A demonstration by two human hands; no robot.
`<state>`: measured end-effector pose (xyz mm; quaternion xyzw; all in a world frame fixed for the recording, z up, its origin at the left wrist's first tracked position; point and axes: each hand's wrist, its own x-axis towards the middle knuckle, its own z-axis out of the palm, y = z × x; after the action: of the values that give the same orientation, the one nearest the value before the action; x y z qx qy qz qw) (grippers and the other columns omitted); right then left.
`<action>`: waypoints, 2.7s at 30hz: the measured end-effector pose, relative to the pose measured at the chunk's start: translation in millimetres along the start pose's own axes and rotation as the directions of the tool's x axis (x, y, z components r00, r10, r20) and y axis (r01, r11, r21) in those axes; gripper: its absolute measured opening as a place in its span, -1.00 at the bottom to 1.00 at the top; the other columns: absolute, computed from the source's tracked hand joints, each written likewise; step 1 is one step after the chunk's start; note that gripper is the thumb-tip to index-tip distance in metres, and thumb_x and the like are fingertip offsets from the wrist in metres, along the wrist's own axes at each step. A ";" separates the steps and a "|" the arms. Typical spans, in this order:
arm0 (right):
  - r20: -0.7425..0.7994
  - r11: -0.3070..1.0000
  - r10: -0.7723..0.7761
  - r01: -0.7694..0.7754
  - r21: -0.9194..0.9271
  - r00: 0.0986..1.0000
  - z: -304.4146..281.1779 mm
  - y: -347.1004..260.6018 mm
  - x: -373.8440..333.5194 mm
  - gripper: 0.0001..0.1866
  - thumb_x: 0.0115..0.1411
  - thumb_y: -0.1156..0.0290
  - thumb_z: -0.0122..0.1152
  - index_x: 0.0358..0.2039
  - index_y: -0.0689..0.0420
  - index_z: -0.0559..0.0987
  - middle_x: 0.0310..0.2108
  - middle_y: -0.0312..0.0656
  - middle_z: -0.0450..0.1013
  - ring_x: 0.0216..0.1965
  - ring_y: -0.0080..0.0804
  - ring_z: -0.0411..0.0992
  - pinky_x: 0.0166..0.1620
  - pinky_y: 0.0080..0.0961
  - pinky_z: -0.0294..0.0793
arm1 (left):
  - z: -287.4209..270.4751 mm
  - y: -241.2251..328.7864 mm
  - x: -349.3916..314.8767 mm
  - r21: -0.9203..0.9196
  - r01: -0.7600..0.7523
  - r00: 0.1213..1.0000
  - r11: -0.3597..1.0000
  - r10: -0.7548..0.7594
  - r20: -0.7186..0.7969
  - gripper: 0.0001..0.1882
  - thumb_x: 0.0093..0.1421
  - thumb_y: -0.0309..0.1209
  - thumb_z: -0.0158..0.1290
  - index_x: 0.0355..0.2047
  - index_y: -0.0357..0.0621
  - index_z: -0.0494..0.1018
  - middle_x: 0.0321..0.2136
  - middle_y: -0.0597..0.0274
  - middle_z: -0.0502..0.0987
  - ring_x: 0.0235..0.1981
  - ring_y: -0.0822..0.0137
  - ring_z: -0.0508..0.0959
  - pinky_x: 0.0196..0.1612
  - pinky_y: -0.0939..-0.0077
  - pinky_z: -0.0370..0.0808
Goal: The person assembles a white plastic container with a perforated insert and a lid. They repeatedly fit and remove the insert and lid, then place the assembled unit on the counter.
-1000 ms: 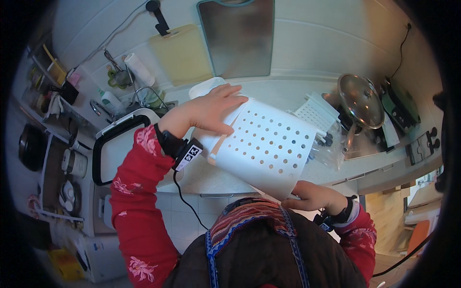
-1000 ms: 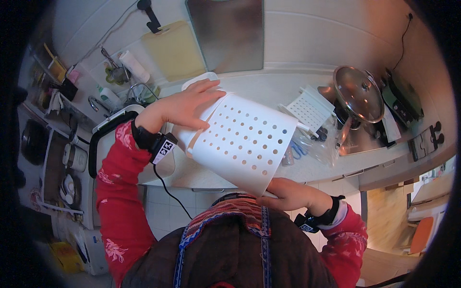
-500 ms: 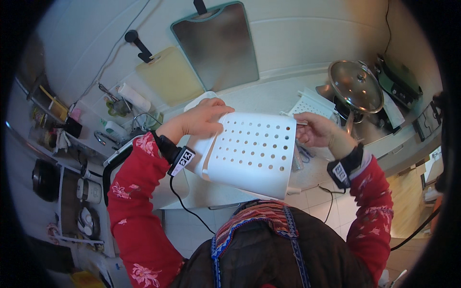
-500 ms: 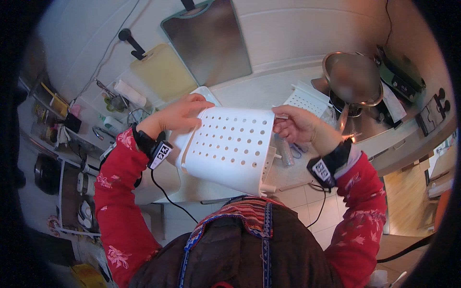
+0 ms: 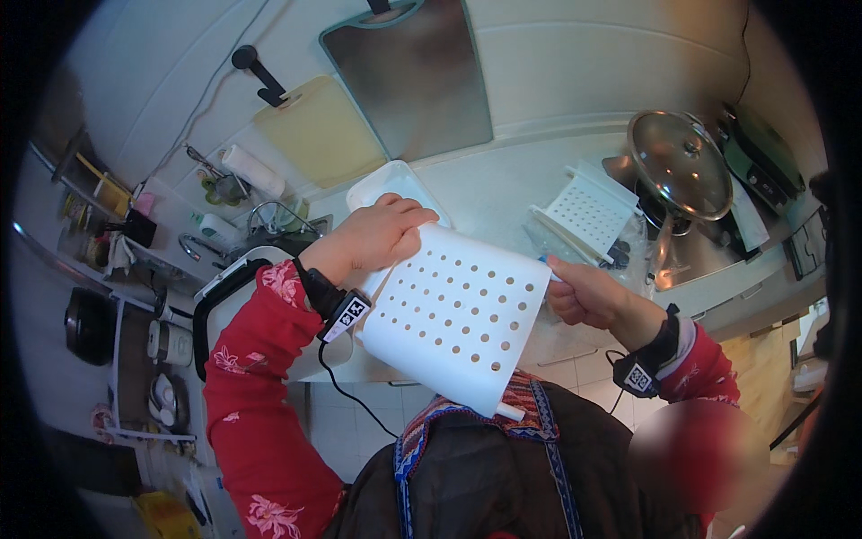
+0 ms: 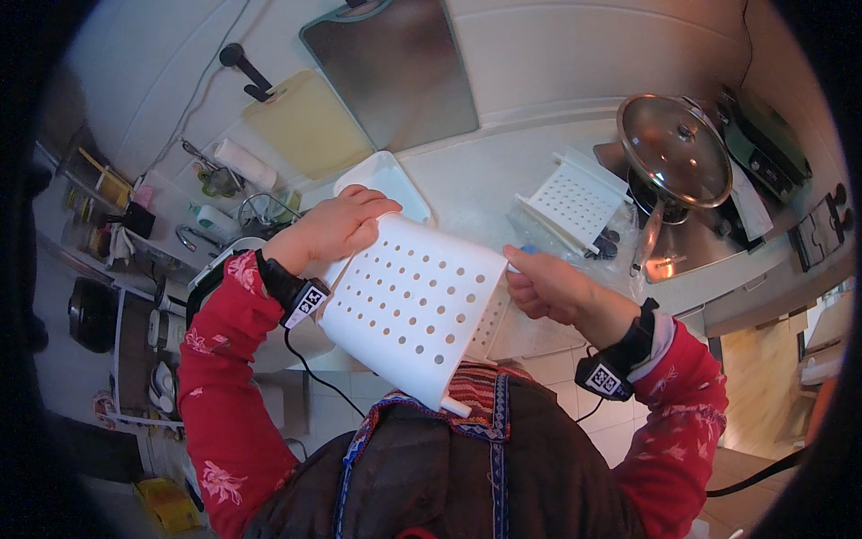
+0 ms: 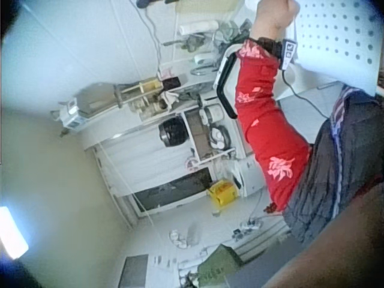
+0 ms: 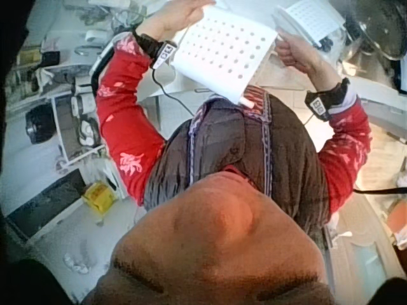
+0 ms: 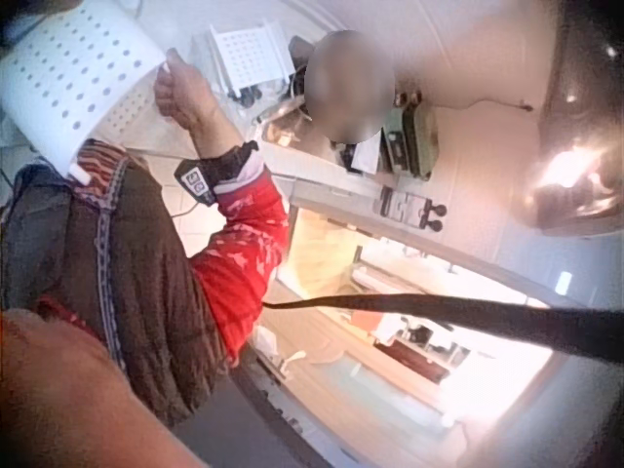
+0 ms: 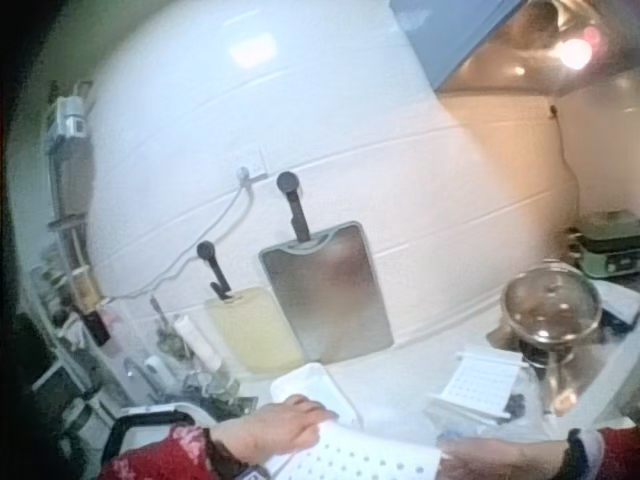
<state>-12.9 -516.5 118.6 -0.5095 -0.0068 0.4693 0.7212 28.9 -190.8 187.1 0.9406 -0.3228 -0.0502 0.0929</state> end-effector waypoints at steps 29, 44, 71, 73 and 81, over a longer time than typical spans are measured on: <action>0.023 0.090 -0.154 0.037 -0.995 0.988 62.6 -74.4 44.7 -0.40 0.32 0.00 -0.33 -0.20 0.31 0.51 -0.16 0.10 0.45 -0.13 -0.04 0.41 -0.01 -0.24 0.32 | 20.6 -36.4 3.1 -0.723 0.398 0.825 0.565 0.124 0.551 -0.74 0.19 -0.38 -0.07 -0.17 -0.24 0.45 -0.18 0.28 0.48 -0.14 0.47 0.41 -0.03 0.59 0.33; 0.090 0.118 -0.007 0.091 -0.989 0.996 92.5 -51.6 31.2 -0.49 0.30 0.20 -0.37 -0.32 0.34 0.51 -0.19 0.24 0.41 -0.17 0.08 0.38 -0.04 -0.19 0.31 | 34.1 -23.3 -0.1 -0.797 0.361 0.792 0.485 0.292 0.537 -0.77 0.24 -0.33 -0.04 -0.36 -0.25 0.51 -0.47 0.42 0.49 -0.40 0.64 0.40 -0.31 0.72 0.37; 0.248 0.243 0.087 0.220 -0.945 0.965 49.3 -63.8 83.6 -0.55 0.24 0.12 -0.08 -0.10 0.23 0.51 -0.14 0.00 0.48 -0.18 -0.31 0.43 -0.09 -0.38 0.38 | 37.5 -21.2 -2.1 -0.831 0.547 0.837 -0.101 0.047 0.546 -0.82 0.16 -0.53 0.00 -0.22 -0.15 0.30 -0.50 0.30 0.46 -0.52 0.52 0.47 -0.42 0.65 0.46; 0.161 0.241 0.003 0.155 -0.958 0.987 60.3 -74.6 92.6 -0.61 0.22 0.15 -0.04 -0.17 0.19 0.54 -0.21 -0.08 0.51 -0.27 -0.43 0.44 -0.17 -0.42 0.40 | 31.5 -28.8 -7.6 -0.865 0.491 0.871 -0.103 0.048 0.489 -0.78 0.15 -0.42 0.07 -0.24 -0.16 0.31 -0.52 0.35 0.42 -0.51 0.52 0.45 -0.42 0.66 0.43; 0.177 0.470 -0.014 0.163 -0.868 0.984 99.8 -104.0 91.5 -0.77 0.19 0.22 0.00 -0.37 0.04 0.56 -0.42 -0.30 0.50 -0.50 -0.63 0.40 -0.35 -0.52 0.38 | -8.5 -63.1 -28.0 -0.947 0.313 0.936 0.068 0.145 0.320 -0.78 0.03 -0.49 0.07 -0.32 -0.21 0.31 -0.41 0.20 0.46 -0.38 0.41 0.45 -0.27 0.57 0.41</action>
<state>59.3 -385.4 200.8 -0.7702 -0.3249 0.3971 0.3787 46.0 -123.4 183.3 0.6161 -0.1553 -0.4190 0.6486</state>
